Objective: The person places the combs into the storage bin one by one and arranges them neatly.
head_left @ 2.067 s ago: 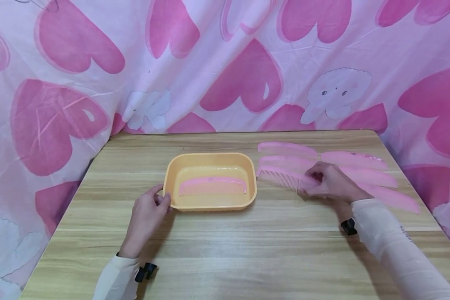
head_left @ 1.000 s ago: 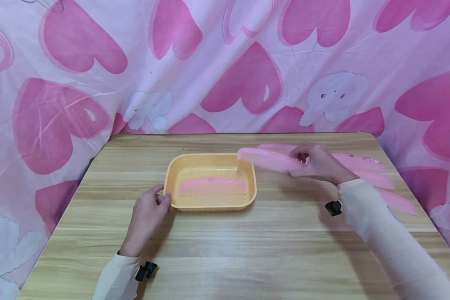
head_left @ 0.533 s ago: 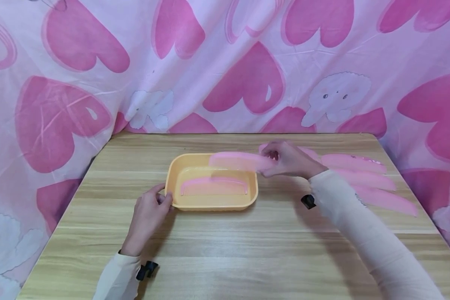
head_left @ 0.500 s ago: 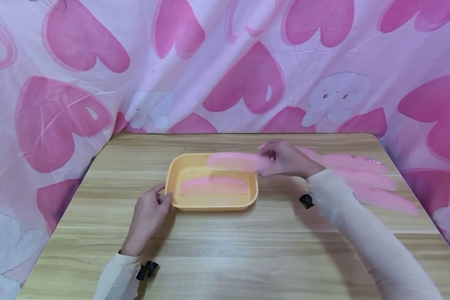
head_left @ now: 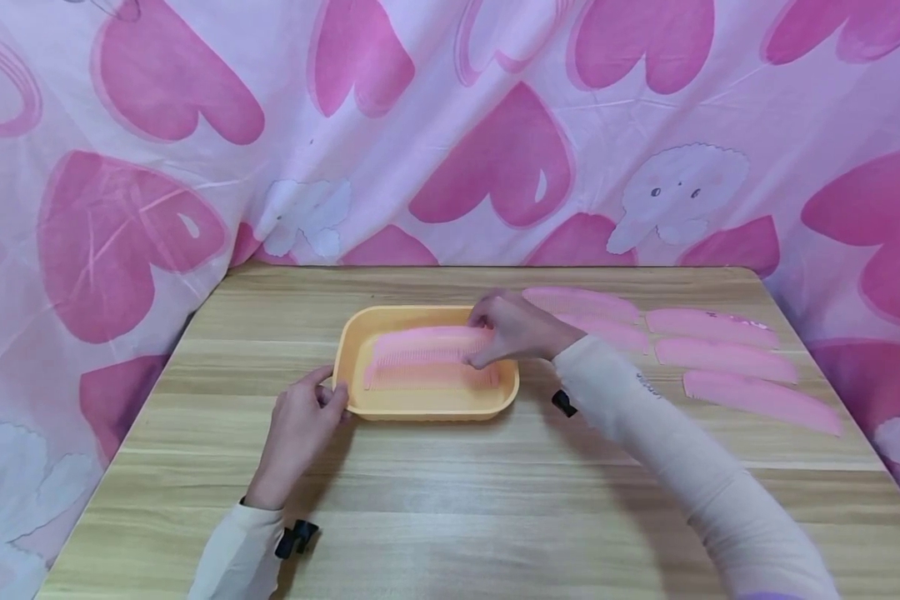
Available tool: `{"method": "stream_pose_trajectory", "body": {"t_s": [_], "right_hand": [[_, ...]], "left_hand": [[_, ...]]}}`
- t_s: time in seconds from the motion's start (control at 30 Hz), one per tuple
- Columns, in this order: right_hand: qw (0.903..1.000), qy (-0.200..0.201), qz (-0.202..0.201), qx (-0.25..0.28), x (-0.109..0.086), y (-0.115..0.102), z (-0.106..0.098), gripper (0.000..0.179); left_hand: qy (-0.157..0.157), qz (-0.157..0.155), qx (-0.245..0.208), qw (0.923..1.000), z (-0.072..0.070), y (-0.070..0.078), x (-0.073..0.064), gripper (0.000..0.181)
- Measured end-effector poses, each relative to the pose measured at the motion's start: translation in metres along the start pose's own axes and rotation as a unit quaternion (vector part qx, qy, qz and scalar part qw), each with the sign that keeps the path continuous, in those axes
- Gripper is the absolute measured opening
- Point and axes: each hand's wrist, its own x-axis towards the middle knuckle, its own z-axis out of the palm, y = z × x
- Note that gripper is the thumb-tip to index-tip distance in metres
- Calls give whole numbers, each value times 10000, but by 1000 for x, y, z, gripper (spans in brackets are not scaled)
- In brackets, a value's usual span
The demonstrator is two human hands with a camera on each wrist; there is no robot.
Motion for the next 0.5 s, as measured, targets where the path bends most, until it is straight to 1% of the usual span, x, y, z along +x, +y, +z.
{"method": "stream_pose_trajectory", "body": {"t_s": [0.1,0.23,0.4,0.5], "right_hand": [[9997,-102,78,-230,7,2,10,45],[9986,-187,111,-473,9,1,19,48],[9969,-510,487,-362,9,-2,25,53],[9956,-661,497,-451,10,-4,28,54]], "left_hand": [[19,0,-4,10000,1,0,0,41],[37,16,12,10000,2,0,1,41],[43,23,49,10000,2,0,1,42],[65,58,56,9999,1,-1,0,42]]}}
